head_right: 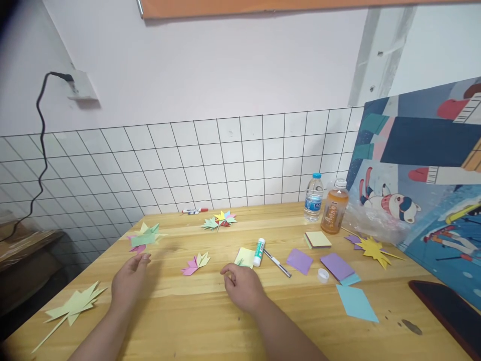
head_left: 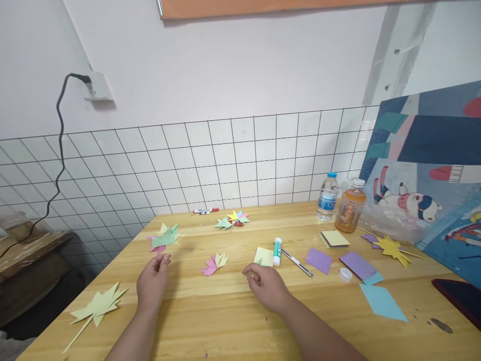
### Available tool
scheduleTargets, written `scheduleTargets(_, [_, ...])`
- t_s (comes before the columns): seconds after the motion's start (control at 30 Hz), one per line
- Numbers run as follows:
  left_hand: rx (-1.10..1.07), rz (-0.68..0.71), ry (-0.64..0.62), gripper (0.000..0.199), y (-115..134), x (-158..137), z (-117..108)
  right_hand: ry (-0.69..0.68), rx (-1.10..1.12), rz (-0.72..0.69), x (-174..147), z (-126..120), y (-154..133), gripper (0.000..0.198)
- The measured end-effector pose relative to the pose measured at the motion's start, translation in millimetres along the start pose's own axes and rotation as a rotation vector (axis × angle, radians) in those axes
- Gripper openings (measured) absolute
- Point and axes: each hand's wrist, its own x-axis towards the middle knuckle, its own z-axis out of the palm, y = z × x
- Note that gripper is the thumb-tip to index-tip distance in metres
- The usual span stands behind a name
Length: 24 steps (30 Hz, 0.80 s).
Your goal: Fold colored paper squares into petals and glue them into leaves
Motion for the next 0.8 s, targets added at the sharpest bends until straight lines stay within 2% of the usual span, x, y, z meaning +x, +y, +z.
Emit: scheduleTargets(0.8, [0.001,0.05,-0.014,0.033,4.3,-2.6,5.2,-0.035,0.001,0.017,-1.8,-1.3,-1.1,0.023])
